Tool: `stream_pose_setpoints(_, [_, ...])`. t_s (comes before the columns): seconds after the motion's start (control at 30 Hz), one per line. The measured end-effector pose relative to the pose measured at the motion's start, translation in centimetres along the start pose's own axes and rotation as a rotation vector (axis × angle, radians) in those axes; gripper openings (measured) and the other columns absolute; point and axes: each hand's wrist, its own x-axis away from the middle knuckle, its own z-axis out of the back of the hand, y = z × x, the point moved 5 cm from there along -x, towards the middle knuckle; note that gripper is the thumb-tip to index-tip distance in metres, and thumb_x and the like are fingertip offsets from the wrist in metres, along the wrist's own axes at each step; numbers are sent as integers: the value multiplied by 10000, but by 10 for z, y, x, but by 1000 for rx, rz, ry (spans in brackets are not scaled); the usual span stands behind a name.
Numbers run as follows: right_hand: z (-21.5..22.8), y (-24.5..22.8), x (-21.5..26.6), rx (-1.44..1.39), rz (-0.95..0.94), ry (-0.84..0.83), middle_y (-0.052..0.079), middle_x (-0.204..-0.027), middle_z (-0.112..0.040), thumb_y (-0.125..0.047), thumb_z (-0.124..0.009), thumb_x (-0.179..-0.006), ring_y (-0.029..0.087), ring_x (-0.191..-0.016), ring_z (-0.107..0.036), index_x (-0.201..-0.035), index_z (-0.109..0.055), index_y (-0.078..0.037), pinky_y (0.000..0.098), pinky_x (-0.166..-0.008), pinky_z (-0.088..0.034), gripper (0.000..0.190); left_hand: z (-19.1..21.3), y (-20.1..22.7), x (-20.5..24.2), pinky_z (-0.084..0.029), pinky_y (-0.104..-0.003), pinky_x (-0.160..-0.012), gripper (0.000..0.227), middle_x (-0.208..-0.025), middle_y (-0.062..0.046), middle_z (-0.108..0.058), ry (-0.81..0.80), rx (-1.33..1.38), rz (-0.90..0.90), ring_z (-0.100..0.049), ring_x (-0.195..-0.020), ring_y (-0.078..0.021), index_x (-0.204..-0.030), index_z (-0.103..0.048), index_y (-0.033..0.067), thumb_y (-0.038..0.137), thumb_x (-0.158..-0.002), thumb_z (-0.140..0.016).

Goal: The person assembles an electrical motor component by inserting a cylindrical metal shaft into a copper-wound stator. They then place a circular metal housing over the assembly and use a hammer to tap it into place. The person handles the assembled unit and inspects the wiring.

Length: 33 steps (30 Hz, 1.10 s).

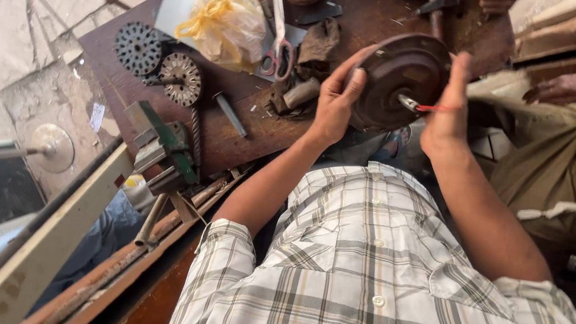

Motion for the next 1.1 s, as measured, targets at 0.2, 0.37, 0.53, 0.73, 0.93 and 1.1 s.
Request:
stream_pose_setpoints(0.2, [-4, 9, -2, 54, -83, 4, 81, -1396, -571, -533, -615, -988, 184, -1286, -581, -1478, -437, -81, 363, -1095, -498, 690, 6, -8, 9, -537, -327, -1067, 424, -1350, -100, -658, 103, 169, 104, -623, -1223, -173, -1446, -591, 19, 256, -1096, -626])
stream_pose_setpoints(0.37, [2, 23, -24, 162, -88, -33, 75, -1314, -638, -349, -696, -998, 181, -1228, -604, -1443, -511, -53, 355, -1065, -515, 566, 14, -14, -6, -609, -353, -906, 359, -1204, -108, -676, 110, 304, 225, -675, -1072, -189, -1320, -593, 29, 284, -1067, -608])
stream_pose_setpoints(0.53, [31, 52, -71, 146, -214, 29, 56, -1211, -679, -308, -715, -943, 175, -1129, -650, -1336, -551, -88, 366, -974, -560, 479, 25, -46, -43, -607, -341, -908, 361, -1162, -100, -677, 162, 250, 270, -671, -1044, -183, -1290, -613, 9, 298, -1074, -598])
stream_pose_setpoints(0.73, [65, 76, -105, 251, -139, 93, 51, -1231, -665, -278, -730, -992, 141, -1110, -635, -1335, -579, -82, 320, -964, -538, 423, 51, -92, -65, -584, -368, -908, 416, -1144, -78, -699, 233, 180, 335, -674, -1037, -193, -1309, -623, 34, 347, -1038, -585])
stream_pose_setpoints(0.93, [56, 48, -115, 138, -105, -32, 39, -1117, -741, -201, -686, -989, 146, -1009, -681, -1179, -707, -44, 331, -954, -545, 247, 66, -80, -80, -439, -418, -1120, 602, -1342, -141, -648, 228, 19, 309, -585, -1282, -280, -1409, -565, 37, 501, -1026, -564])
stream_pose_setpoints(1.1, [9, -46, -105, 171, 206, -15, 22, -1104, -717, -157, -741, -1086, 116, -1005, -635, -1151, -740, -42, 293, -979, -521, 133, 38, -26, -94, -219, -442, -1229, 748, -1566, -116, -482, 141, -123, 242, -369, -1483, -267, -1549, -440, 67, 578, -1010, -529])
